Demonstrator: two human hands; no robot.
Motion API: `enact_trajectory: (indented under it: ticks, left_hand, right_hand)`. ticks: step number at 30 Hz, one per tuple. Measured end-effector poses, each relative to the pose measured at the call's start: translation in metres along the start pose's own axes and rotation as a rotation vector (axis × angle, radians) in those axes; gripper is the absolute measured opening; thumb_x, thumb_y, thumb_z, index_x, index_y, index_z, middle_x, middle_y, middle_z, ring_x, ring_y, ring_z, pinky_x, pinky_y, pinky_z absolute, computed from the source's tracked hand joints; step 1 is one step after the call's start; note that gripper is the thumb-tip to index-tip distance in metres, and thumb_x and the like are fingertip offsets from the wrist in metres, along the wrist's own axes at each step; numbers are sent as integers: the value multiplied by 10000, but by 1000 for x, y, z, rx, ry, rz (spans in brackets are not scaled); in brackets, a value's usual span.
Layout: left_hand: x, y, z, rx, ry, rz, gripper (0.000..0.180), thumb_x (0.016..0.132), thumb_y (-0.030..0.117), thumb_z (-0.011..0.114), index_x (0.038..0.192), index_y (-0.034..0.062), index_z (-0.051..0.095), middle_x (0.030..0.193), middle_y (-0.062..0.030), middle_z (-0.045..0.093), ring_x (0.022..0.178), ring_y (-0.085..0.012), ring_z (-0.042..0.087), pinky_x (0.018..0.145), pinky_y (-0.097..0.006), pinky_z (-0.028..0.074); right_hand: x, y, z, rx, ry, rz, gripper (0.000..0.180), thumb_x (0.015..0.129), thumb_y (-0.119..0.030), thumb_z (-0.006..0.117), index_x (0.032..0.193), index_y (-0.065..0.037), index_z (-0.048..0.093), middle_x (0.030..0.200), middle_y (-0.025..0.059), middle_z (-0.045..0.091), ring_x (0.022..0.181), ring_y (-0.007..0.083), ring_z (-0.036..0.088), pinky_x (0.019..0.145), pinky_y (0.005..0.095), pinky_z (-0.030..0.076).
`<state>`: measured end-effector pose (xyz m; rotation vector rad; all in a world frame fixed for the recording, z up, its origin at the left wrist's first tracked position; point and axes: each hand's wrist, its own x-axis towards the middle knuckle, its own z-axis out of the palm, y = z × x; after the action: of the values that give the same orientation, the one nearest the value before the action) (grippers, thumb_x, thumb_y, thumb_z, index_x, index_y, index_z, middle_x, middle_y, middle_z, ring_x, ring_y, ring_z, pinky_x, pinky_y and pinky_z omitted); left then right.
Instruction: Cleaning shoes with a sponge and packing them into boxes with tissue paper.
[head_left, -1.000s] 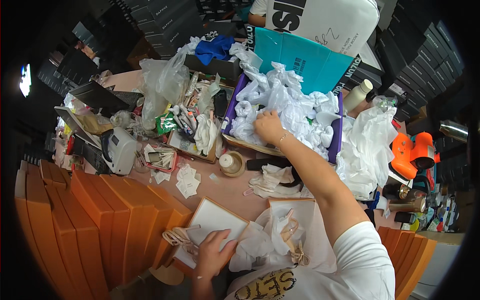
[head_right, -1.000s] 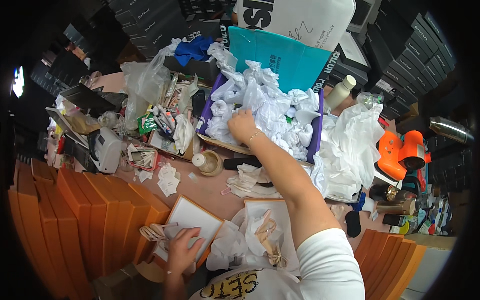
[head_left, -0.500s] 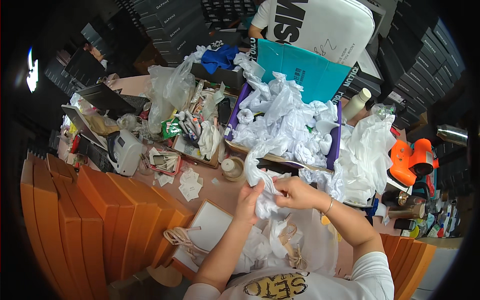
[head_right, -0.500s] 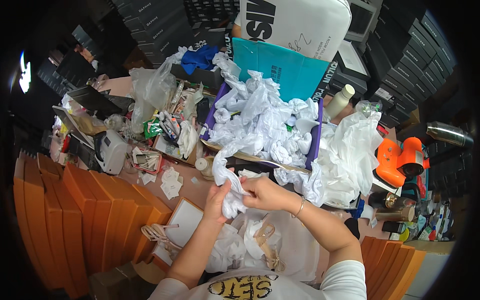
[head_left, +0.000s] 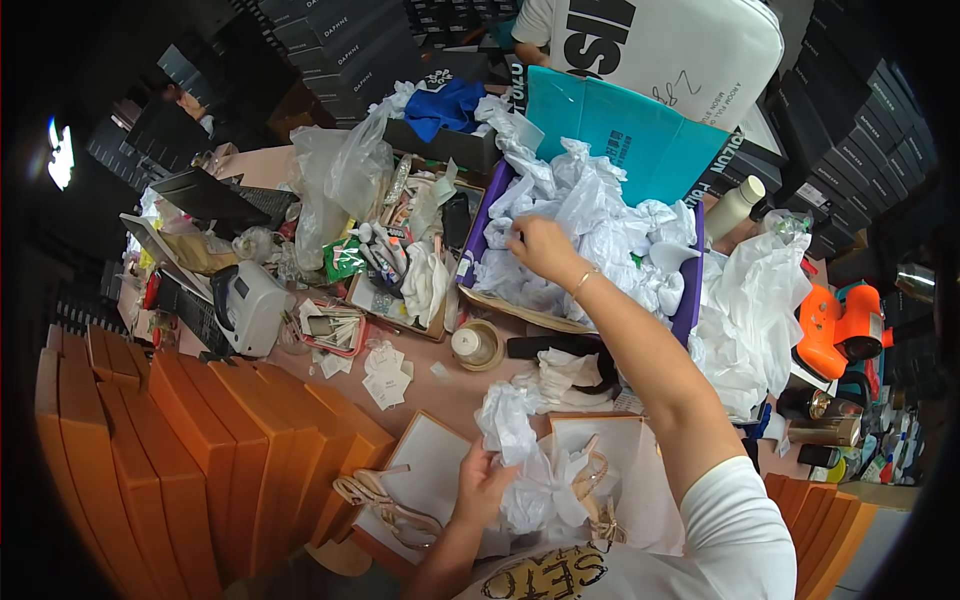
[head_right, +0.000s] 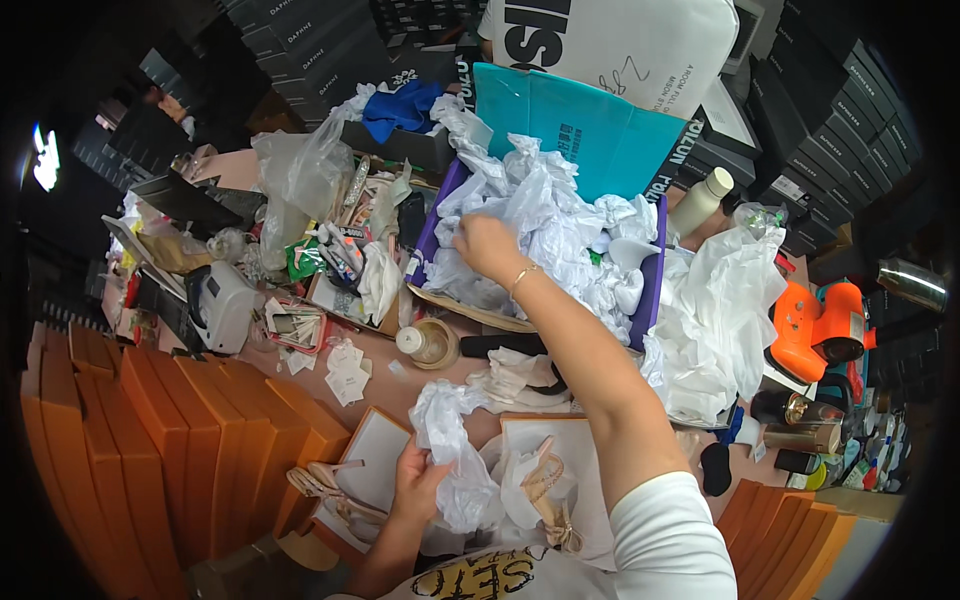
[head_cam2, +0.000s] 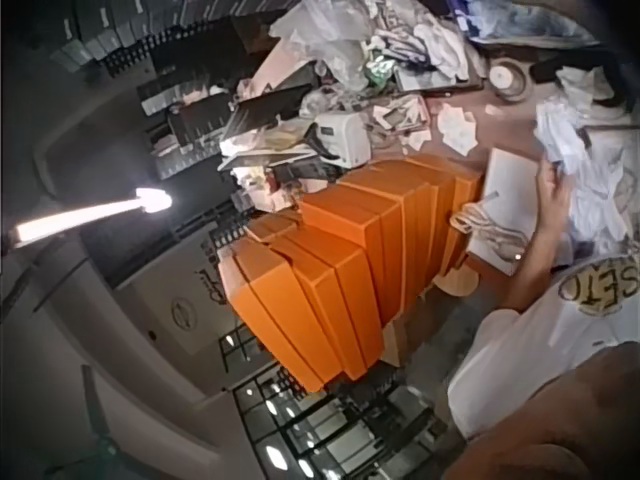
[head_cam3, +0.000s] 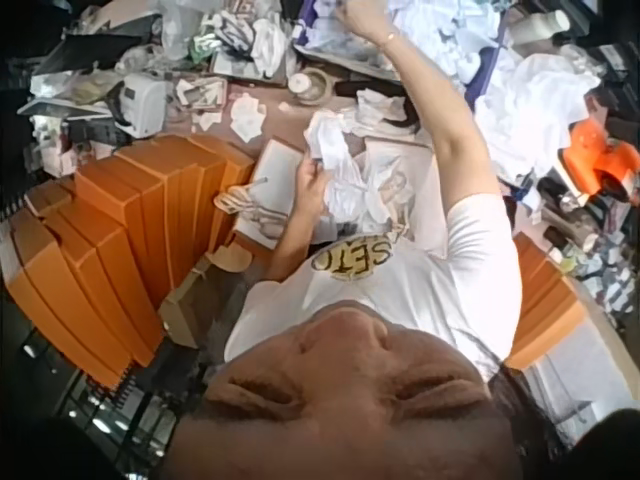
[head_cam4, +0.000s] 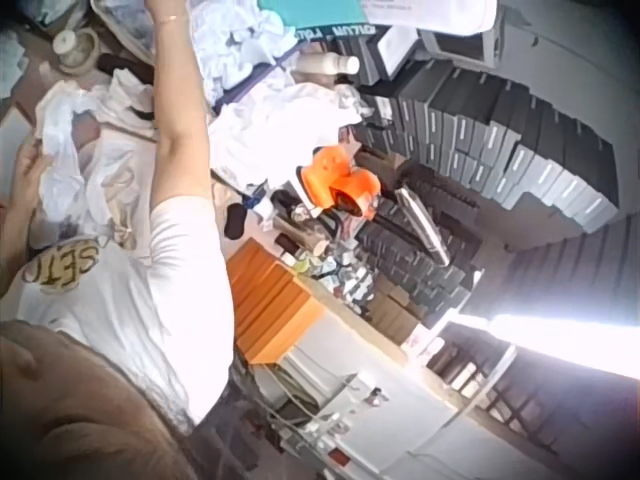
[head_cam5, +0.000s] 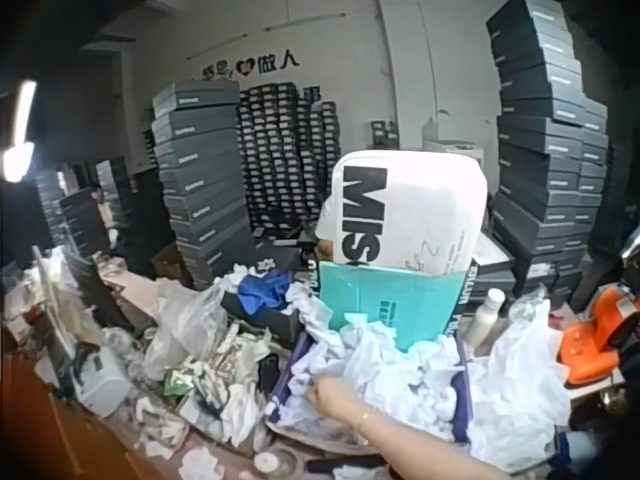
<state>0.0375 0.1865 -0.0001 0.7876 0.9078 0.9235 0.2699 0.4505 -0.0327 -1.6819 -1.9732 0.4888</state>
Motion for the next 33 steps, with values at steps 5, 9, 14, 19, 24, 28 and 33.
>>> enact_trajectory:
  ticks: [5,9,14,19,24,28,33]
  left_hand:
    - [-13,6,-19,3,42,-36,451,820,-22,605,1255,-21,482,1190,-89,581,1089,-157,553,957,-300,416]
    - [-3,10,-16,-100,46,45,509,831,-12,576,1313,-13,411,1243,-122,541,1115,-179,542,969,-321,420]
    - [16,30,20,-215,47,97,469,884,47,538,1327,-15,396,1252,-128,530,1113,-190,541,973,-337,419]
    - [59,67,58,-182,62,186,394,901,29,518,1287,-8,451,1217,-116,556,1084,-185,555,951,-346,433]
    - [76,66,55,-376,-12,85,366,867,5,549,1230,2,505,1148,-96,598,1057,-187,577,956,-348,443]
    - [63,46,62,-296,-44,78,405,818,-47,620,1206,14,518,1148,-84,601,1039,-170,586,937,-335,460]
    - [42,27,68,-59,-81,141,356,817,9,695,1150,17,568,1095,-65,624,995,-151,596,905,-307,466]
  right_hand:
    - [-15,27,36,-222,-72,-43,195,770,-160,628,919,-33,633,865,173,613,842,365,611,737,430,484]
    - [-35,15,-10,366,318,-23,103,776,-72,594,866,-23,599,892,138,636,746,251,622,695,356,474]
    - [-64,15,-78,1034,350,236,251,854,-76,570,1092,2,552,936,81,623,655,113,533,606,240,435]
    - [-138,25,-110,991,368,432,259,846,-77,606,1090,8,590,924,62,610,697,110,511,627,244,427]
    - [-206,16,-130,501,269,289,198,868,-126,646,734,11,596,853,31,568,730,114,481,696,270,413]
    - [-243,-28,-109,956,197,265,292,840,-125,691,648,-12,503,820,21,570,786,107,524,748,246,428]
    - [-251,-82,-79,919,17,121,201,844,-148,701,971,-8,632,935,30,640,900,107,561,811,268,454]
